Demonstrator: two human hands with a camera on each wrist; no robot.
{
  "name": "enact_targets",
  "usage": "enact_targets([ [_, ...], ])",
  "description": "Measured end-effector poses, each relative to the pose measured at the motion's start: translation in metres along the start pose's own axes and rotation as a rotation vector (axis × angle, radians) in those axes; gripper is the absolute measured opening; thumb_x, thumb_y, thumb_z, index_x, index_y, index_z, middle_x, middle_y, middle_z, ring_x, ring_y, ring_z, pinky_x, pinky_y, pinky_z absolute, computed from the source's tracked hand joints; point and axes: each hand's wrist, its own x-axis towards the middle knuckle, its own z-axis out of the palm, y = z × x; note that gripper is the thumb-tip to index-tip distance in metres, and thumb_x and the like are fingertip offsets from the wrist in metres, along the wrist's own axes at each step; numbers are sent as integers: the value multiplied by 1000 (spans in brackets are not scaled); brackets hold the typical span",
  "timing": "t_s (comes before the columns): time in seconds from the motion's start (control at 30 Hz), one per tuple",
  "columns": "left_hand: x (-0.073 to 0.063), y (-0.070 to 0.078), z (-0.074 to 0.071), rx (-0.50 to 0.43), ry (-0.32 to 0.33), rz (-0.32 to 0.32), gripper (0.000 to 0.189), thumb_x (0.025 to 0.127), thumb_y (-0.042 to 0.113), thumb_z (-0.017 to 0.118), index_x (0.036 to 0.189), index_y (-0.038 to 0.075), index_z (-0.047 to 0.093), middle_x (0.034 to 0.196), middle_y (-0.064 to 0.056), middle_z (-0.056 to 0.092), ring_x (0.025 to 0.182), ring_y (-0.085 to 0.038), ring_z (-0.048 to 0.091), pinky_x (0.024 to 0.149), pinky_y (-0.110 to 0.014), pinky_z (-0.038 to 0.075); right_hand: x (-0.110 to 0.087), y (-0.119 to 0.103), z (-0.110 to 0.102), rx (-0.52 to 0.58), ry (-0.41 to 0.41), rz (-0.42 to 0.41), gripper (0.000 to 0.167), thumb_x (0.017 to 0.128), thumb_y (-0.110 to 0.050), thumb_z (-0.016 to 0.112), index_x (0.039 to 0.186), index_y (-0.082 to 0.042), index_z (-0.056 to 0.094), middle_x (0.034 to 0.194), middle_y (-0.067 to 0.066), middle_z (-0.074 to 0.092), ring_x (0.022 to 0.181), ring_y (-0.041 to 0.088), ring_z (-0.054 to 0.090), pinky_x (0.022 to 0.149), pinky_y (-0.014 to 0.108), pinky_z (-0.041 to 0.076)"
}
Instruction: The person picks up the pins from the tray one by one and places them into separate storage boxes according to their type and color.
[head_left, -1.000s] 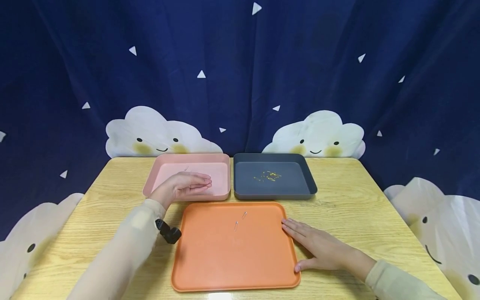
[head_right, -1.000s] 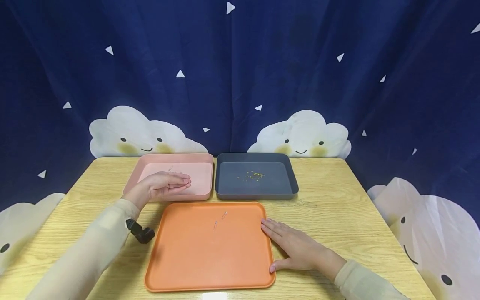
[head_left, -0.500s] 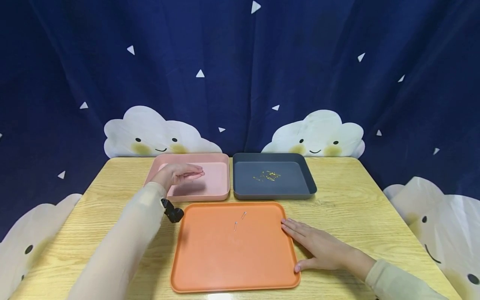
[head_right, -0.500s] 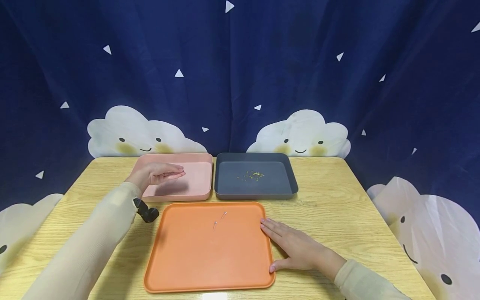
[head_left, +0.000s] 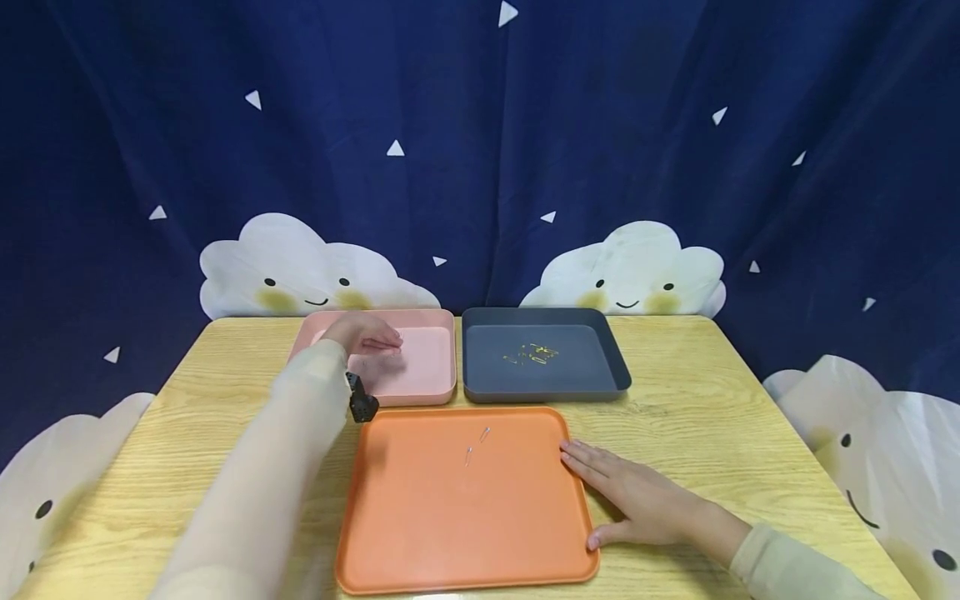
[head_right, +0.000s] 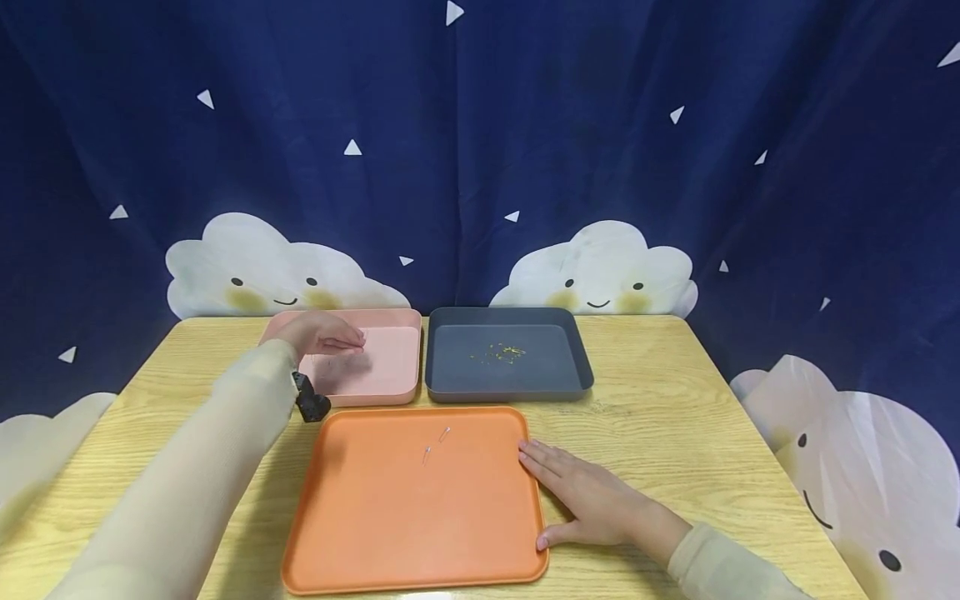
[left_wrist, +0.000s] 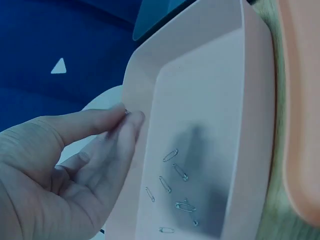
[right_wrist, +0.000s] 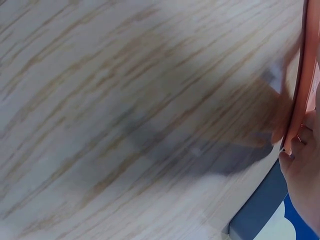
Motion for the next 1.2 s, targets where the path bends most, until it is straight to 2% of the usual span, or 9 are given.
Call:
enact_targets([
  [0.07, 25, -4, -11, 21, -15, -32, 23, 82, 1, 71, 105, -4, 66, 92, -12, 75, 76, -13, 71, 74, -21, 59, 0, 0, 0, -2, 10, -5, 99, 79, -70, 55, 151, -9, 29, 158, 9, 31, 142, 29, 37, 110, 40, 40],
  [0.17, 35, -2, -9, 85, 52, -59, 34, 79, 2, 75, 111, -3, 66, 100, -15, 74, 76, -13, 72, 75, -23, 60, -1, 0, 1, -1, 20, -14, 98, 79, -69, 57, 151, -8, 29, 158, 9, 32, 142, 29, 38, 111, 34, 34],
  [0.2, 32, 0, -6, 109, 88, -69, 38, 78, 2, 75, 114, -3, 65, 103, -16, 74, 77, -13, 72, 78, -24, 60, -1, 0, 1, 2, 21, -17, 98, 79, -69, 57, 151, -8, 29, 158, 10, 32, 142, 30, 38, 111, 34, 33],
  [0.27, 0, 12, 15, 170, 197, -72, 44, 83, 1, 70, 125, -5, 59, 111, -15, 72, 80, -12, 72, 84, -24, 58, -1, 1, 0, 6, 16, -18, 98, 80, -69, 57, 151, -8, 29, 158, 10, 32, 142, 30, 38, 110, 35, 35],
  [0.37, -22, 22, 29, 222, 264, -81, 40, 84, -1, 68, 123, -6, 61, 105, -15, 73, 76, -12, 71, 85, -25, 58, -1, 1, 0, 11, 7, -14, 98, 80, -68, 57, 151, -8, 29, 158, 10, 31, 142, 30, 38, 108, 43, 42],
  [0.53, -26, 29, 35, 386, 301, -122, 33, 87, -1, 64, 119, -6, 62, 91, -11, 72, 76, -12, 70, 95, -28, 54, -1, 1, 1, 19, -6, -9, 98, 80, -68, 57, 152, -8, 28, 158, 10, 30, 142, 30, 37, 106, 46, 45],
  [0.73, -19, 34, 30, 498, 261, -146, 24, 86, 0, 64, 110, -5, 64, 70, -3, 68, 67, -8, 70, 91, -25, 55, -1, 1, 1, 23, -15, 6, 98, 80, -69, 56, 152, -9, 27, 159, 9, 29, 143, 29, 36, 107, 46, 44],
  [0.93, -8, 35, 29, 592, 176, -193, 28, 87, 6, 65, 114, -3, 65, 70, 0, 68, 61, -3, 65, 85, -20, 57, 0, 0, 0, 15, -12, 1, 99, 80, -70, 55, 152, -7, 28, 158, 10, 30, 143, 30, 37, 107, 46, 44],
  [1.2, 20, 20, 19, 753, 168, -155, 8, 80, 7, 69, 73, 7, 64, 58, 3, 59, 54, -4, 55, 57, -16, 50, 1, -1, -1, 8, 12, -20, 99, 79, -69, 57, 150, -5, 30, 157, 12, 33, 140, 31, 39, 111, 37, 40],
])
